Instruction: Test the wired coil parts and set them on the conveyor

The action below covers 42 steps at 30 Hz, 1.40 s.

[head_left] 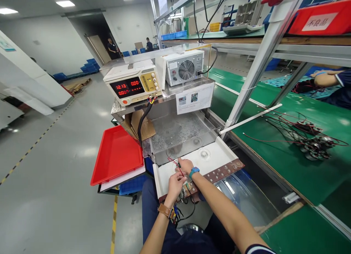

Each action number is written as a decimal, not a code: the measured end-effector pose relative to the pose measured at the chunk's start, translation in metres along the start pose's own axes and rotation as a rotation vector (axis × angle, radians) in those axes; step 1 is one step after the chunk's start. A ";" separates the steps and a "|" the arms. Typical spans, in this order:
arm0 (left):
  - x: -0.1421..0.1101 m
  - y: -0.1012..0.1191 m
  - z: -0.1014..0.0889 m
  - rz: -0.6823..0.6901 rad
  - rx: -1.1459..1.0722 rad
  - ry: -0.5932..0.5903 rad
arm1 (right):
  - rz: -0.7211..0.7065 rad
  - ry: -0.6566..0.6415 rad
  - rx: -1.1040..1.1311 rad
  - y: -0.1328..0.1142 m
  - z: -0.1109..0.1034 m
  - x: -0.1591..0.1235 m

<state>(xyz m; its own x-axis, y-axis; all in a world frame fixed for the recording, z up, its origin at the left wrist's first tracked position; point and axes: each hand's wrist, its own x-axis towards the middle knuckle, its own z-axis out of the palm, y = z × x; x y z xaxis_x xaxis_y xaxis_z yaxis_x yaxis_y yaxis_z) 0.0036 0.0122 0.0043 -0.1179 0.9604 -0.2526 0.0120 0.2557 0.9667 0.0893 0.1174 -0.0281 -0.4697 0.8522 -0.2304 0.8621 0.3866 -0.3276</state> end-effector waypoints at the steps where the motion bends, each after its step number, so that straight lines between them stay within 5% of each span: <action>1: 0.000 -0.002 0.001 -0.006 -0.007 -0.015 | -0.002 -0.002 0.003 0.000 0.000 0.000; 42: -0.007 -0.004 -0.002 -0.060 -0.027 -0.042 | -0.003 0.102 0.043 -0.005 0.007 -0.002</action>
<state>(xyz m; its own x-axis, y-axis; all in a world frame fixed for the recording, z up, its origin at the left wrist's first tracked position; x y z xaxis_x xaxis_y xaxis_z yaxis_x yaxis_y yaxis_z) 0.0020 0.0038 0.0025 -0.0760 0.9472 -0.3115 -0.0202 0.3109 0.9502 0.0845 0.1113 -0.0328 -0.4488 0.8833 -0.1353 0.8508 0.3760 -0.3672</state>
